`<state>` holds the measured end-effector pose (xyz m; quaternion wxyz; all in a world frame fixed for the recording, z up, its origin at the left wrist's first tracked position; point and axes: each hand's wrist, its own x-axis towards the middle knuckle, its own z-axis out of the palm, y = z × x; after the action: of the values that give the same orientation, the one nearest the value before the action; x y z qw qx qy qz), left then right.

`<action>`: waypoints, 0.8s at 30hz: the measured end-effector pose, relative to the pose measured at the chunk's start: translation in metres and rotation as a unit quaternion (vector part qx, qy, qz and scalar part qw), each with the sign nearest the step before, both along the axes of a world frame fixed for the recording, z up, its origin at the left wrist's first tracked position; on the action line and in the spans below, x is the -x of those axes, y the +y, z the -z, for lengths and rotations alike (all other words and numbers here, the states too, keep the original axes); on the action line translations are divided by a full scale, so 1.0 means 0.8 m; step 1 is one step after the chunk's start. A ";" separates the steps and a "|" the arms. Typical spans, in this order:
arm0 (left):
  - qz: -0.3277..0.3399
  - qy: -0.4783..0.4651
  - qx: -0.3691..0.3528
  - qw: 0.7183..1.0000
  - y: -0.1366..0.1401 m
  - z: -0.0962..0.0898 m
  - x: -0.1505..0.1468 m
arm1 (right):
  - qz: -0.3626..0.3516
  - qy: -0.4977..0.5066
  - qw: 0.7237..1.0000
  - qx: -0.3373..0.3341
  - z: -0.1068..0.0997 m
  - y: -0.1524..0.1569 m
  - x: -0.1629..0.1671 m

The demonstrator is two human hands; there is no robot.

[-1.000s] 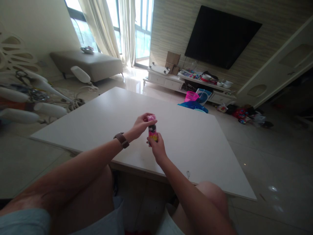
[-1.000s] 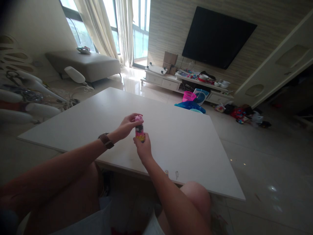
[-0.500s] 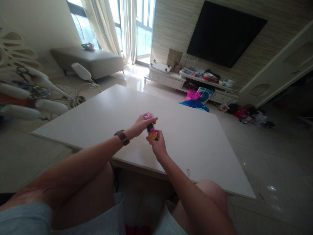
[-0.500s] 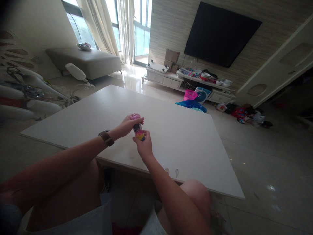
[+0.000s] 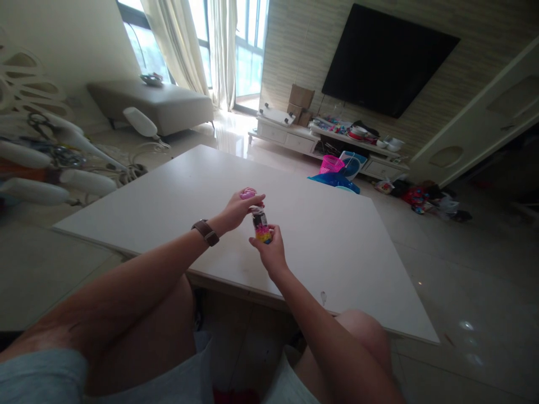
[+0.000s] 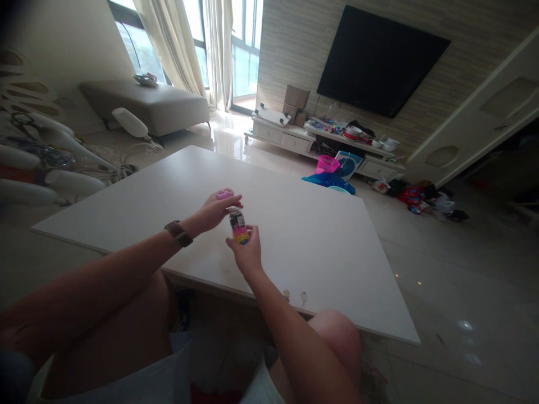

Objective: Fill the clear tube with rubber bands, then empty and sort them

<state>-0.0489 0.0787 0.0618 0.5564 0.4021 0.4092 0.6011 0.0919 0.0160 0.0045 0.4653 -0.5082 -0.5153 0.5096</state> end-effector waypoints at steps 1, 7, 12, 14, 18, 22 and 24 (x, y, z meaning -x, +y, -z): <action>-0.009 0.000 -0.005 1.000 0.000 0.000 0.002 | 0.006 0.001 1.000 -0.003 0.000 0.001 0.000; -0.030 0.019 -0.007 0.999 0.000 0.002 0.004 | 0.032 0.033 0.999 0.006 0.005 0.005 0.000; -0.012 0.023 0.001 1.000 0.002 0.006 0.003 | 0.044 0.032 0.999 0.002 0.005 0.006 0.001; 0.002 0.035 0.013 0.999 0.004 0.010 0.004 | 0.053 0.022 0.998 0.002 0.004 0.006 0.000; 0.053 0.103 0.052 0.992 0.014 0.025 0.011 | 0.077 0.007 0.997 0.005 0.004 0.006 -0.001; 0.104 0.177 0.105 0.973 0.027 0.045 0.019 | 0.080 0.017 0.997 0.003 0.006 0.008 -0.003; 0.122 0.217 0.100 0.963 0.032 0.057 0.021 | 0.081 0.022 0.996 0.000 0.006 0.009 -0.004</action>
<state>-0.0655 0.1041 0.0158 0.5611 0.5121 0.5254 0.3832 0.0948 0.0233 -0.0005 0.5159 -0.5373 -0.4622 0.4813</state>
